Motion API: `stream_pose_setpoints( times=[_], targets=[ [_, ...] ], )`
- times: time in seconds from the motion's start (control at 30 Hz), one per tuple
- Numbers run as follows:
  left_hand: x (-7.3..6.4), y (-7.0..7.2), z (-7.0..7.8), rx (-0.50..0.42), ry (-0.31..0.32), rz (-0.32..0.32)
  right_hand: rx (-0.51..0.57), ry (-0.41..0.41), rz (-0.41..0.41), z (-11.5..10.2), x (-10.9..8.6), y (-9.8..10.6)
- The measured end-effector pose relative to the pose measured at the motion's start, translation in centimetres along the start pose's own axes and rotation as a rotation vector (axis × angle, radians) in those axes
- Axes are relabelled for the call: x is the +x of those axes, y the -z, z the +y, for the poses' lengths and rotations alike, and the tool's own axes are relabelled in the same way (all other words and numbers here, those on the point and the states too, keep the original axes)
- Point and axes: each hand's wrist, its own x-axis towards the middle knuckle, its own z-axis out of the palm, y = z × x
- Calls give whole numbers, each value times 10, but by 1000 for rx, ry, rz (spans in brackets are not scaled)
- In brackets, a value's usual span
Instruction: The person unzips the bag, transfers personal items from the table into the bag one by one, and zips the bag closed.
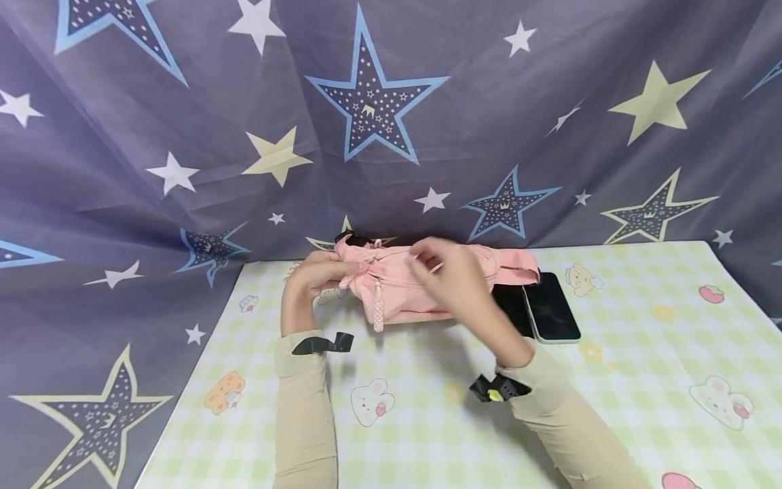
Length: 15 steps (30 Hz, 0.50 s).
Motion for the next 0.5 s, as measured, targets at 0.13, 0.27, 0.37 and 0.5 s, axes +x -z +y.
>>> stream_pose_setpoints(
  times=[0.13,0.27,0.37,0.5],
  targets=[
    [0,1,0,-8,7,-8,-146,40,-102,-13,-6,-29],
    [0,1,-1,-23,15,-20,-307,45,-122,-16,-13,-48],
    [1,2,-1,-22,21,-21,-376,36,-123,-14,-18,-58],
    [1,2,-2,-24,25,-28,-422,47,-108,-9,-22,-70]
  ],
)
